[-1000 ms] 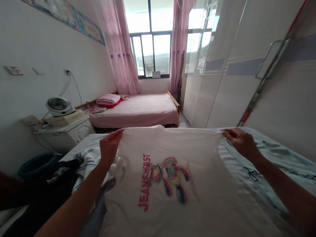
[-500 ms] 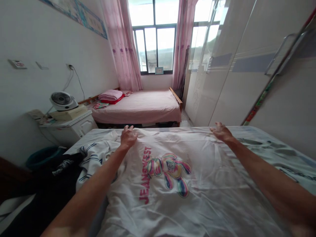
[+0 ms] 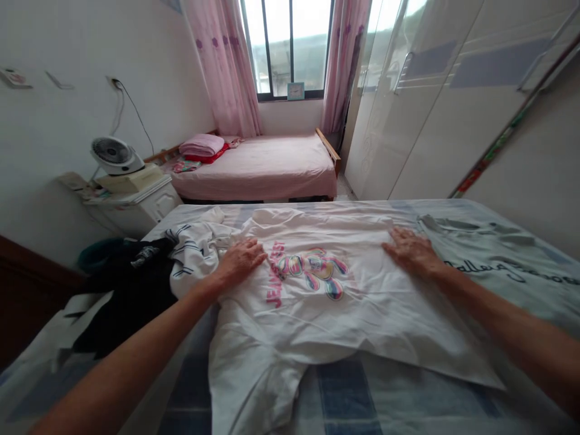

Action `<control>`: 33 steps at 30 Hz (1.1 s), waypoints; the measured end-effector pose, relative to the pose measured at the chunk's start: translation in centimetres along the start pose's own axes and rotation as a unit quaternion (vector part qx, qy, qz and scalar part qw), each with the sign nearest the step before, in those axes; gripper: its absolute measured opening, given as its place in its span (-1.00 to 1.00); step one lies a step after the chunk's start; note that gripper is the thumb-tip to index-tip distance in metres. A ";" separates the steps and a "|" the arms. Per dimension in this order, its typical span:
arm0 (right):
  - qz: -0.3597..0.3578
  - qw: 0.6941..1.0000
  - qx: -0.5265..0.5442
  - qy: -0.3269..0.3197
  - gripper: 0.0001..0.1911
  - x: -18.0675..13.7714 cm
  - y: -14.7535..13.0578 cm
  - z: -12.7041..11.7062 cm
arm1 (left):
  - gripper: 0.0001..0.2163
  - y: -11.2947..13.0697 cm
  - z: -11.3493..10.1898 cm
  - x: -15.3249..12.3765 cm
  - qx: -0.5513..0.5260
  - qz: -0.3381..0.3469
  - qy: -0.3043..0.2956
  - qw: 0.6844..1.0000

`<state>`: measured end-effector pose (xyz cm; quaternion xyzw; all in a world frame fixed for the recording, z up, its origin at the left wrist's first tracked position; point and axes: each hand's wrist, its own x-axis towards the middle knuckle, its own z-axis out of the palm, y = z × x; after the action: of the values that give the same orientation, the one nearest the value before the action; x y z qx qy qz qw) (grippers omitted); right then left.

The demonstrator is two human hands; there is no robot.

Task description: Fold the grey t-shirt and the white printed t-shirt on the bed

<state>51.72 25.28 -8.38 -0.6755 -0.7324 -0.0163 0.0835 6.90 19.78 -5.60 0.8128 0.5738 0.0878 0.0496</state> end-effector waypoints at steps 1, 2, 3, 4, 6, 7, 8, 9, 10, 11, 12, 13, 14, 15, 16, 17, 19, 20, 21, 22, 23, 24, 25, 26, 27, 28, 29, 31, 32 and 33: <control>0.011 1.000 0.002 0.002 -0.43 -0.7 1.2 -0.9 | -0.64 0.5 -1.1 -1.3 -0.029 0.020 0.000 0.999; 0.016 1.000 0.008 0.002 -0.44 -1.7 2.2 -1.8 | -0.64 1.2 -2.2 -2.8 -0.070 0.054 -0.017 0.996; 0.012 1.000 0.022 -0.003 -0.45 -3.1 2.7 -2.8 | -0.64 2.0 -3.2 -4.5 -0.120 0.097 -0.052 0.987; 0.003 0.999 0.045 -0.015 -0.46 -4.8 3.0 -3.8 | -0.61 2.9 -4.1 -6.4 -0.156 0.134 -0.099 0.974; -0.031 0.992 0.105 -0.060 -0.50 -8.8 2.9 -5.3 | -0.43 4.6 -5.2 -10.1 -0.173 0.161 -0.164 0.958; -0.057 0.986 0.132 -0.087 -0.51 -10.8 2.7 -5.8 | -0.37 5.3 -5.4 -11.7 -0.162 0.163 -0.175 0.957; -0.090 0.979 0.145 -0.109 -0.52 -12.7 2.6 -6.1 | -0.37 5.9 -5.3 -13.0 -0.146 0.159 -0.179 0.960; -0.121 0.974 0.147 -0.122 -0.49 -14.4 2.5 -6.1 | -0.44 6.3 -5.0 -13.9 -0.127 0.154 -0.177 0.964; -0.149 0.970 0.141 -0.127 -0.46 -15.8 2.4 -6.0 | -0.59 6.6 -4.6 -14.5 -0.105 0.149 -0.175 0.967; -0.171 0.969 0.132 -0.122 -0.44 -16.9 2.4 -5.8 | -0.76 6.8 -4.1 -14.8 -0.081 0.145 -0.175 0.970; -0.186 0.968 0.123 -0.114 -0.45 -17.7 2.4 -5.5 | -0.88 6.8 -3.8 -14.8 -0.059 0.143 -0.175 0.972; -0.195 0.968 0.117 -0.103 -0.50 -18.3 2.4 -5.1 | -0.86 6.8 -3.6 -14.7 -0.038 0.140 -0.174 0.974; -0.200 0.968 0.116 -0.092 -0.60 -18.6 2.3 -4.7 | -0.81 6.8 -3.5 -14.6 -0.027 0.136 -0.171 0.975; -0.204 0.969 0.117 -0.080 -0.71 -18.8 2.2 -4.4 | -0.81 6.8 -3.6 -14.5 -0.027 0.134 -0.170 0.976; -0.206 0.969 0.118 -0.067 -0.78 -18.9 2.0 -4.1 | -0.87 6.9 -3.9 -14.5 -0.040 0.134 -0.167 0.976; -0.207 0.970 0.117 -0.051 -0.79 -19.0 1.9 -3.8 | -0.93 7.0 -4.1 -14.5 -0.061 0.136 -0.166 0.975; -0.206 0.972 0.111 -0.010 -0.76 -19.1 1.7 -3.4 | -0.79 7.2 -4.4 -15.0 -0.089 0.140 -0.167 0.972; -0.204 0.973 0.108 0.010 -0.76 -19.2 1.7 -3.2 | -0.78 7.3 -4.3 -15.2 -0.087 0.142 -0.168 0.972; -0.201 0.973 0.108 0.027 -0.77 -19.2 1.7 -3.1 | -0.84 7.3 -4.1 -15.4 -0.076 0.142 -0.167 0.973; -0.197 0.973 0.112 0.037 -0.77 -19.2 1.7 -3.1 | -0.93 7.2 -3.8 -15.6 -0.063 0.142 -0.165 0.974; -0.192 0.973 0.118 0.041 -0.77 -19.2 1.8 -3.1 | -0.93 7.1 -3.6 -15.7 -0.056 0.139 -0.163 0.975; -0.186 0.974 0.125 0.042 -0.77 -19.1 1.8 -3.2 | -0.88 7.0 -3.4 -15.7 -0.057 0.135 -0.162 0.976; -0.178 0.974 0.132 0.041 -0.77 -19.0 1.8 -3.5 | -0.85 6.9 -3.5 -15.7 -0.070 0.129 -0.162 0.976; -0.172 0.974 0.138 0.041 -0.76 -18.8 1.9 -3.9 | -0.85 6.8 -3.9 -15.7 -0.091 0.121 -0.165 0.975; -0.168 0.974 0.143 0.043 -0.77 -18.7 1.9 -4.3 | -0.86 6.8 -4.6 -15.6 -0.116 0.113 -0.170 0.972; -0.167 0.974 0.147 0.049 -0.77 -18.5 2.0 -4.9 | -0.87 6.8 -5.5 -15.6 -0.140 0.107 -0.178 0.968; -0.167 0.973 0.151 0.059 -0.79 -18.4 2.2 -5.4 | -0.87 6.9 -6.4 -15.6 -0.162 0.105 -0.189 0.963; -0.177 0.970 0.155 0.060 -0.82 -18.4 2.8 -6.3 | -0.85 7.3 -8.2 -15.7 -0.196 0.109 -0.219 0.950; -0.185 0.969 0.155 0.046 -0.83 -18.4 3.2 -6.6 | -0.85 7.5 -8.8 -15.8 -0.212 0.114 -0.247 0.939; -0.191 0.969 0.155 0.021 -0.83 -18.4 3.5 -6.8 | -0.85 7.6 -9.2 -15.7 -0.225 0.117 -0.279 0.926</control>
<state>57.24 6.49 -4.61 -0.5015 -0.8395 0.0676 0.1978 7.01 2.28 3.42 0.8333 0.4026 -0.0102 0.3787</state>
